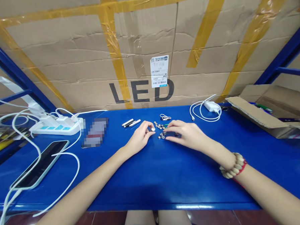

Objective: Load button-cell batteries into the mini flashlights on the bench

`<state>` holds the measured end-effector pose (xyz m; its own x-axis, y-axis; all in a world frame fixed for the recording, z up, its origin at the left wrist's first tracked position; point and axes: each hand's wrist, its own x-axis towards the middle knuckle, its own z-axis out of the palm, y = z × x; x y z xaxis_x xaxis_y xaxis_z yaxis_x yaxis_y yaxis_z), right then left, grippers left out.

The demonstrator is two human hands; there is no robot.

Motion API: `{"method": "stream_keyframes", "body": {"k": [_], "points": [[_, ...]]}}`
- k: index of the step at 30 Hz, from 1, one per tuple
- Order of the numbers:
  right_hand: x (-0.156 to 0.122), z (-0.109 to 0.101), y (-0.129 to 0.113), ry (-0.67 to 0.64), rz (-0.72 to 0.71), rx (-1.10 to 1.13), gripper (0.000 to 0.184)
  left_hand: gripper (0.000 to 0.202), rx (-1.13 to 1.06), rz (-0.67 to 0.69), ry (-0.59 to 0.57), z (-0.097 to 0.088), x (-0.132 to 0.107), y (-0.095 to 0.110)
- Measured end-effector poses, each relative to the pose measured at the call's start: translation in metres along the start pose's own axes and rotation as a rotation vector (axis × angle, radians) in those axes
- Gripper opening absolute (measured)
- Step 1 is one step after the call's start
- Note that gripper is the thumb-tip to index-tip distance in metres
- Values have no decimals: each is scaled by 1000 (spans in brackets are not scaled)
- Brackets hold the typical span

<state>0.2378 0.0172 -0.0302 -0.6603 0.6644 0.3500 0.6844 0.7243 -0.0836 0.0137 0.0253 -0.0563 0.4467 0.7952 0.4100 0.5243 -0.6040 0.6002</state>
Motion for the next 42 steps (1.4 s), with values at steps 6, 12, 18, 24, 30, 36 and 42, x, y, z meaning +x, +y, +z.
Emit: {"method": "stream_keyframes", "body": {"k": [6, 12, 18, 24, 30, 36, 42], "points": [[2, 23, -18, -1, -81, -23, 29, 12, 71, -53, -45, 3, -5, 6], [4, 25, -13, 46, -48, 46, 18, 17, 238, 65, -2, 1, -8, 17], [6, 29, -8, 71, -16, 201, 13, 17, 346, 231, 9, 1, -12, 20], [5, 30, -9, 79, -22, 267, 11, 20, 384, 296, -29, 3, -13, 18], [4, 23, -12, 106, -1, 121, 6, 16, 413, 301, -34, 3, -12, 19], [1, 14, -16, 299, 118, 249, 10, 22, 485, 336, -27, 4, -11, 18], [2, 14, -30, 416, 85, 504, 9, 25, 533, 379, -11, 6, -12, 13]]}}
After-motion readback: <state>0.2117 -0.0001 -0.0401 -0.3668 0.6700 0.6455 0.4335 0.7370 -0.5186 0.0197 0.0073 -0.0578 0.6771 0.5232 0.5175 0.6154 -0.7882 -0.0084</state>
